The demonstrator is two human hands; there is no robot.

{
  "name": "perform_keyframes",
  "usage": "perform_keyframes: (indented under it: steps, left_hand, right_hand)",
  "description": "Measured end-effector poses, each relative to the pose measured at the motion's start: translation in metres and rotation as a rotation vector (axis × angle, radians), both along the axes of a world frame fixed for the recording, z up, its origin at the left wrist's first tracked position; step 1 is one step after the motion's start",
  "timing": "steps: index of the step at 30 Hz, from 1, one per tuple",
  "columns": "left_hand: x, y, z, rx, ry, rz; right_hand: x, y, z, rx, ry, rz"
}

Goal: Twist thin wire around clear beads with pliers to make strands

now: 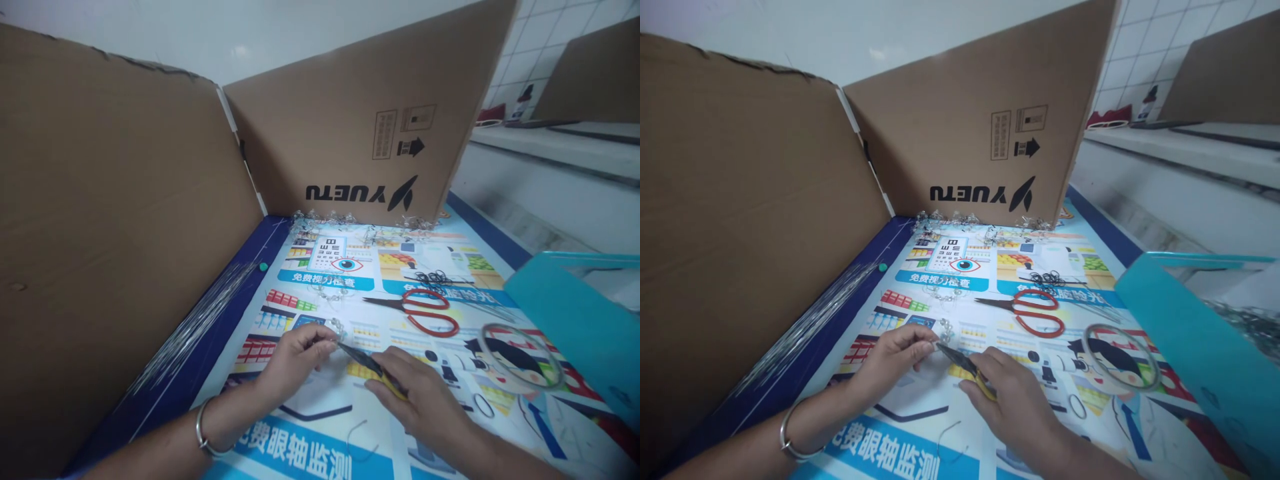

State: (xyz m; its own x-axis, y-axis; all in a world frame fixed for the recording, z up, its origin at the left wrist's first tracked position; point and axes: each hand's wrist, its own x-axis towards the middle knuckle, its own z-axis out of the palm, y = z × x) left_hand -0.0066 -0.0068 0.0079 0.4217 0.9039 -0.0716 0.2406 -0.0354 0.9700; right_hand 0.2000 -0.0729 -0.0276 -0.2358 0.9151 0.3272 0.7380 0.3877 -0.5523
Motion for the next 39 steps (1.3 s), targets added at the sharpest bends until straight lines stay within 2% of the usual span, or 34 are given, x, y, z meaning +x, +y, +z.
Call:
perform_keyframes:
  steps: [5,11,17,27,33,39]
  left_hand:
    - [0.001,0.0,-0.003,-0.06,-0.036,-0.031]
    - [0.003,-0.002,-0.002,-0.099,-0.029,0.008]
    - [0.003,-0.004,-0.003,-0.133,-0.103,0.018]
    - [0.005,-0.003,-0.001,-0.121,-0.115,0.036]
    - [0.001,-0.006,-0.007,-0.088,-0.102,-0.045]
    - [0.002,-0.008,-0.011,-0.137,-0.11,-0.087]
  right_hand:
    - [0.001,0.003,0.005,-0.106,0.024,-0.021]
    - [0.0,0.0,0.008,-0.15,0.03,-0.009]
    - [-0.002,-0.002,0.009,-0.161,0.034,0.001]
    - [-0.003,-0.003,0.01,-0.195,0.02,0.005]
    - [0.0,-0.004,0.01,-0.195,0.031,0.008]
    - [0.0,-0.005,0.012,-0.193,0.055,0.053]
